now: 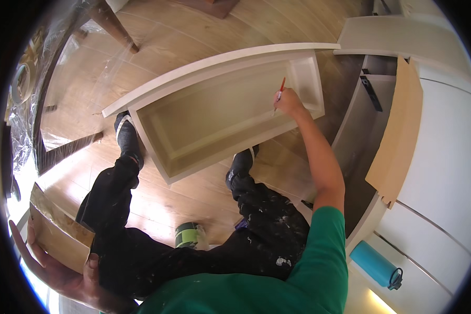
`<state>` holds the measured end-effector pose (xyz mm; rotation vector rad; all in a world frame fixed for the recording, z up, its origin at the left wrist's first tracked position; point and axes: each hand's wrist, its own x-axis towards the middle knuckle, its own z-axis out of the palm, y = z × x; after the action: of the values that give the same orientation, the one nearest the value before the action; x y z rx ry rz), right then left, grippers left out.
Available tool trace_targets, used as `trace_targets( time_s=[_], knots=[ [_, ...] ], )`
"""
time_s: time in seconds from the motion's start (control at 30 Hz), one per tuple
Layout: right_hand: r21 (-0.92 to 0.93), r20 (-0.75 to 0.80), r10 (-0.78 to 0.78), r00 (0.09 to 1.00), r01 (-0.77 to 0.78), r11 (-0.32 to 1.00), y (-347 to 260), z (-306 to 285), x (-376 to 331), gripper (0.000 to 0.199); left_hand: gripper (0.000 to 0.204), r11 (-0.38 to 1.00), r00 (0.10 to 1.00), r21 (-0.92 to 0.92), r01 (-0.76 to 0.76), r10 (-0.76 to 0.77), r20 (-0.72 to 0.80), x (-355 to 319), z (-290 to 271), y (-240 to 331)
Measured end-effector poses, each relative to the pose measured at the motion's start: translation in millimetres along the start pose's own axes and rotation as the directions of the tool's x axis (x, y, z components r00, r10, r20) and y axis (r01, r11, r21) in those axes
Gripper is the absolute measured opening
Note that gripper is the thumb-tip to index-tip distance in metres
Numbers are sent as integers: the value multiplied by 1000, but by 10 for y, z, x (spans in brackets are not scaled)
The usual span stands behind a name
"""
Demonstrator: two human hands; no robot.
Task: The person paints the interior and edges of a small wooden cabinet or drawer using a brush and a small container of white paint.
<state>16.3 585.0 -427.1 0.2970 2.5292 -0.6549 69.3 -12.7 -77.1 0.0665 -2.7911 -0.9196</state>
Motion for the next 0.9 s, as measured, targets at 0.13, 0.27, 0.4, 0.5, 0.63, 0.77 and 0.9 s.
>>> trace_targets(
  time_s=[0.13,0.27,0.4,0.5,0.63,0.77,0.9],
  knots=[
    [-158,-119,81,990,-99,982,441,-74,91,7,118,998,997,-5,-61,61,-40,21,52,-21],
    [-281,-237,79,968,-146,949,392,23,89,6,118,998,998,-34,-61,60,-26,32,57,-12],
    [-91,-101,-63,993,54,994,-67,299,-56,11,118,995,995,-19,-101,100,-19,17,19,-58],
    [-26,-1,-113,994,113,993,-575,607,-129,14,119,995,997,-59,-77,77,-12,0,80,-2],
    [232,-8,-161,987,158,960,-1135,604,-405,11,122,985,997,-158,-64,70,30,22,74,76],
    [505,-116,-78,990,127,854,-1671,-91,-906,7,129,871,995,-492,-12,58,79,-5,144,206],
    [684,-403,-147,903,404,607,-2383,-958,-1799,13,123,765,973,-643,35,120,195,-64,161,236]
  ],
)
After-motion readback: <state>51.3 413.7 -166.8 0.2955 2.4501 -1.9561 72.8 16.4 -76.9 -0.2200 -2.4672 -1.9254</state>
